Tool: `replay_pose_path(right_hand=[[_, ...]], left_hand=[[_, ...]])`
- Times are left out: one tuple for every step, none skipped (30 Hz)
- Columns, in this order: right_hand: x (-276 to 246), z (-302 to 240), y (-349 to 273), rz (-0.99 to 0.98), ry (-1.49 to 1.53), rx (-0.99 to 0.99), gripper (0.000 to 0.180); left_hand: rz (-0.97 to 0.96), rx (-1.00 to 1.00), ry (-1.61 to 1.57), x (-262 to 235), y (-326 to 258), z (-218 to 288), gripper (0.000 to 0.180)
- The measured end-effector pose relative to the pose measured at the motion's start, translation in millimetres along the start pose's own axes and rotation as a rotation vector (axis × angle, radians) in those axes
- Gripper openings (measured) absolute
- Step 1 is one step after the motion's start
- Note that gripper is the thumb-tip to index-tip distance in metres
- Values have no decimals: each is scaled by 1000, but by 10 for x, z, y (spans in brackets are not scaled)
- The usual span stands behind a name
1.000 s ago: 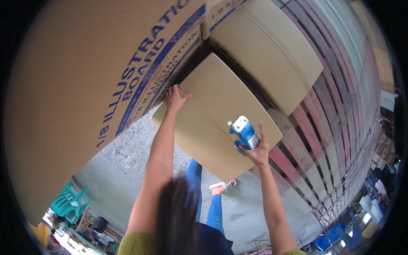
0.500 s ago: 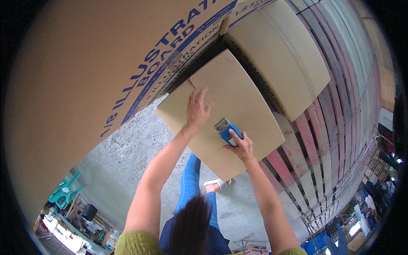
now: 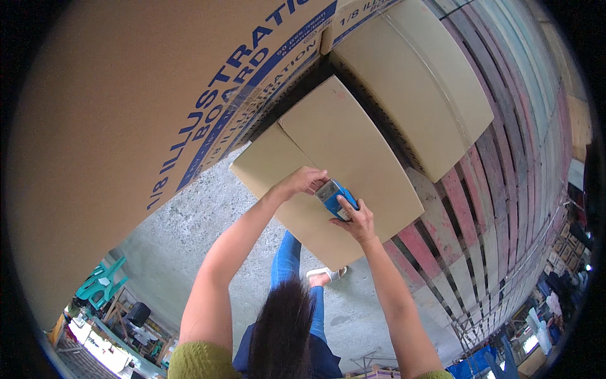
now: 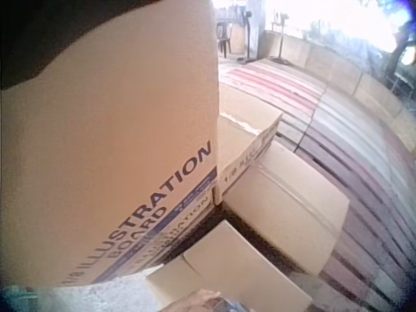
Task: The person places stacks of illustration boards into cardboard boxes and then seals the boxes using a tape dispenser.
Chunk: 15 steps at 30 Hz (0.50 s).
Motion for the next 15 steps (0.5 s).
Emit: replay_pose_path(right_hand=[[4, -8, 16, -19, -3, 14, 68], [-11, -36, 35, -8, -2, 9, 67], [-18, -67, 61, 4, -2, 5, 67], [-40, -100, 80, 12, -6, 4, 66], [-3, -122, 118, -35, -48, 51, 66], [40, -149, 163, -81, -90, 97, 66], [73, -166, 191, -128, -130, 134, 66], [27, -174, 222, -98, -121, 121, 67], [-6, -188, 220, -71, -109, 112, 67], [-22, -234, 206, -45, -91, 100, 67], [13, -205, 155, -68, -87, 129, 67], [-4, -86, 94, -89, -93, 163, 67], [-8, -1, 36, -109, -102, 204, 67], [-40, -43, 46, -66, -103, 180, 71], [-56, -80, 82, -23, -105, 156, 75]], left_hand=[[0, -122, -188, 19, -9, -127, 36], [0, -244, -376, 56, -25, -242, 34], [76, -177, -242, -57, 28, -220, 30], [146, -110, -112, -130, 90, -154, 27], [221, -46, 18, -226, 118, -90, 25], [223, -33, 111, -337, 161, -67, 23], [233, -21, 207, -535, 195, -49, 21], [356, -68, 277, -843, 203, -10, 19], [475, -119, 346, -1175, 149, 51, 18], [532, -38, 407, -1583, 79, 240, 18], [582, 42, 473, -1892, -24, 443, 18], [591, 81, 487, -1859, -30, 601, 22], [591, 123, 498, -1720, -11, 768, 27], [594, 162, 508, -1595, -24, 880, 32], [620, 200, 608, -1508, -94, 1011, 40]])
Point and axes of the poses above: each hand's wrist, its own y-axis towards the middle knuckle, its own x-axis out of the palm, z = x × y, the point moved 9 cm from there along y, towards the middle knuckle, and after that the axes turned 8 degrees about x, right-handed, at the moved point
